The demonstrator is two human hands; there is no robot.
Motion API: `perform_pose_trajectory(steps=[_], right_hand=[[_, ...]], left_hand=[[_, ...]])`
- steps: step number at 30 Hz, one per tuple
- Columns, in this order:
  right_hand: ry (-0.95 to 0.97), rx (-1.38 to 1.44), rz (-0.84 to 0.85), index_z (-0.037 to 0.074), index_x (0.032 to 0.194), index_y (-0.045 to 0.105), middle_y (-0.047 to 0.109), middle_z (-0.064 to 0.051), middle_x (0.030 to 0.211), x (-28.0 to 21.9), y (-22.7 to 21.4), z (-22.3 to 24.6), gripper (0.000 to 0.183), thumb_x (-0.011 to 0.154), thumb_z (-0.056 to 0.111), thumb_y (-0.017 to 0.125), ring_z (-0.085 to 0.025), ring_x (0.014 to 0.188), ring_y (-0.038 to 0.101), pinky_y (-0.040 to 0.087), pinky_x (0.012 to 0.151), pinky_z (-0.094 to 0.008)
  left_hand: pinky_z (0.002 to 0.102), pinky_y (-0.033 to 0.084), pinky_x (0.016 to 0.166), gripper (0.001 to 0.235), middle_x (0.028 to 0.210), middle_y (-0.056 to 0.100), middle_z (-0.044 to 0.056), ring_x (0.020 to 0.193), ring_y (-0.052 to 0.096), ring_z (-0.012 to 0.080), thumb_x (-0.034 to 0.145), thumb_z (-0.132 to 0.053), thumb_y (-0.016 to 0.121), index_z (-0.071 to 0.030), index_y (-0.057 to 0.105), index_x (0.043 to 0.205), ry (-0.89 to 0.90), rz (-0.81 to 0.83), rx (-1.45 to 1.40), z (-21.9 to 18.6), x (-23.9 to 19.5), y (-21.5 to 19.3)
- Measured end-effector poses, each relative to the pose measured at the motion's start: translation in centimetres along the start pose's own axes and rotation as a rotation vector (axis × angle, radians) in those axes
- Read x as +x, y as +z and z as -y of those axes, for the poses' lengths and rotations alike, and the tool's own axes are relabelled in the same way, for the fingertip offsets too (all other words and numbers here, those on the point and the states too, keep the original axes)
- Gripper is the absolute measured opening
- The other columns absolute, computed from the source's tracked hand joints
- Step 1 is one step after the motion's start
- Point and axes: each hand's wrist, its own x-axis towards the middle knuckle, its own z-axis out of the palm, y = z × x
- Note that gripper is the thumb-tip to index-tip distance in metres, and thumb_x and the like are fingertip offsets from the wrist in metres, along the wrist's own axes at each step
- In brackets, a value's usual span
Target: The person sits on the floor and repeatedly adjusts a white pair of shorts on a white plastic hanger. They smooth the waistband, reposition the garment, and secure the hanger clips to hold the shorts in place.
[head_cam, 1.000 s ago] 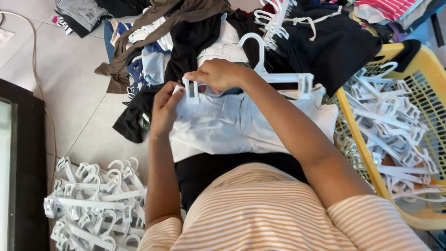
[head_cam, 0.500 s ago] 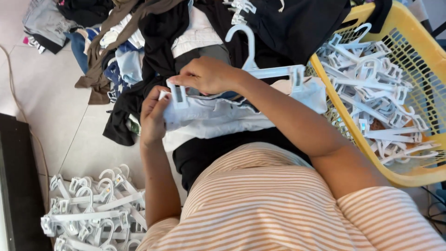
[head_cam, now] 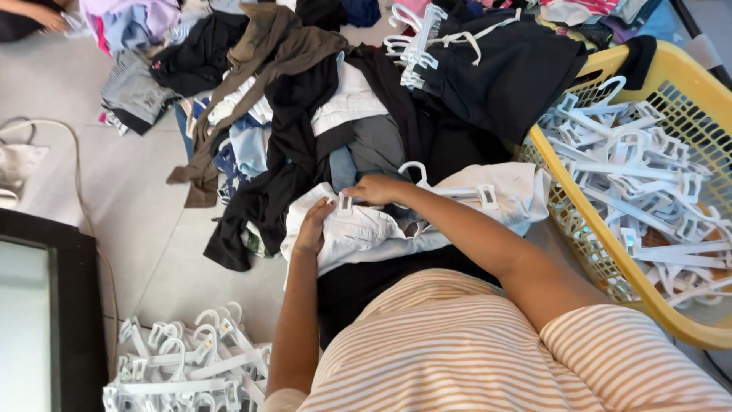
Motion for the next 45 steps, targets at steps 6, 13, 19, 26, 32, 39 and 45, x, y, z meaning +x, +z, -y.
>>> perform_pose_trajectory(steps=[6,13,19,26,32,39,45], right_hand=[[0.106,0.037,-0.053,0.01,0.099,0.075,0.071,-0.017,0.095,-3.0,0.8,2.1,0.063,0.09,0.063,0.042,-0.037,0.1,0.065,0.051,0.083,-0.044],[0.066,0.018,-0.12,0.02,0.067,0.07,0.058,0.0,0.044,-1.7,0.9,1.0,0.056,0.09,0.063,0.042,-0.021,0.055,0.064,0.048,0.052,-0.03],[-0.03,-0.104,-0.212,0.017,0.066,0.064,0.057,0.0,0.042,-2.5,0.7,2.7,0.052,0.097,0.051,0.041,-0.022,0.048,0.06,0.044,0.049,-0.031],[-0.133,-0.207,-0.353,0.012,0.09,0.062,0.068,-0.01,0.073,-4.8,0.9,3.6,0.037,0.099,0.044,0.045,-0.031,0.07,0.066,0.05,0.058,-0.04],[-0.38,-0.343,-0.644,0.015,0.104,0.061,0.065,-0.007,0.097,-4.5,-1.4,1.0,0.025,0.089,0.036,0.063,-0.029,0.095,0.065,0.052,0.077,-0.039],[-0.034,-0.249,-0.57,0.006,0.111,0.062,0.065,-0.015,0.11,-12.5,-8.6,-3.4,0.036,0.094,0.038,0.061,-0.035,0.109,0.059,0.047,0.09,-0.046],[0.245,-0.081,-0.217,0.016,0.14,0.043,0.051,-0.024,0.136,-19.6,-8.8,-1.1,0.072,0.08,0.048,0.066,-0.043,0.128,0.045,0.035,0.107,-0.05]], left_hand=[[0.028,0.055,0.058,0.008,0.065,0.065,0.008,0.059,0.067,0.0172,0.084,-0.011,0.065,-0.005,0.06,0.081,0.04,0.028,-0.038,0.5,-0.5,-0.2],[0.027,0.055,0.057,0.008,0.065,0.066,0.008,0.059,0.068,0.0162,0.085,-0.011,0.064,-0.005,0.06,0.082,0.07,0.04,-0.056,0.2,-0.9,0.6],[0.027,0.055,0.057,0.009,0.066,0.066,0.008,0.06,0.068,0.0169,0.087,-0.013,0.061,-0.005,0.06,0.083,0.085,0.055,-0.078,-0.1,-1.2,0.5],[0.028,0.056,0.058,0.009,0.066,0.066,0.01,0.06,0.069,0.0185,0.088,-0.012,0.06,-0.004,0.06,0.084,0.084,0.049,-0.092,0.4,-0.5,0.3],[0.027,0.057,0.06,0.003,0.07,0.067,0.01,0.062,0.069,0.0177,0.09,-0.01,0.06,-0.007,0.06,0.09,0.188,-0.08,-0.091,3.3,2.7,-4.5],[0.02,0.055,0.062,0.005,0.072,0.067,0.004,0.064,0.067,0.0099,0.093,-0.013,0.06,-0.012,0.06,0.089,0.403,-0.402,-0.12,1.9,3.3,-9.1],[0.022,0.056,0.062,0.006,0.071,0.065,0.004,0.064,0.066,0.0105,0.094,-0.013,0.06,-0.011,0.059,0.089,0.395,-0.445,-0.125,0.3,1.7,-7.5]])
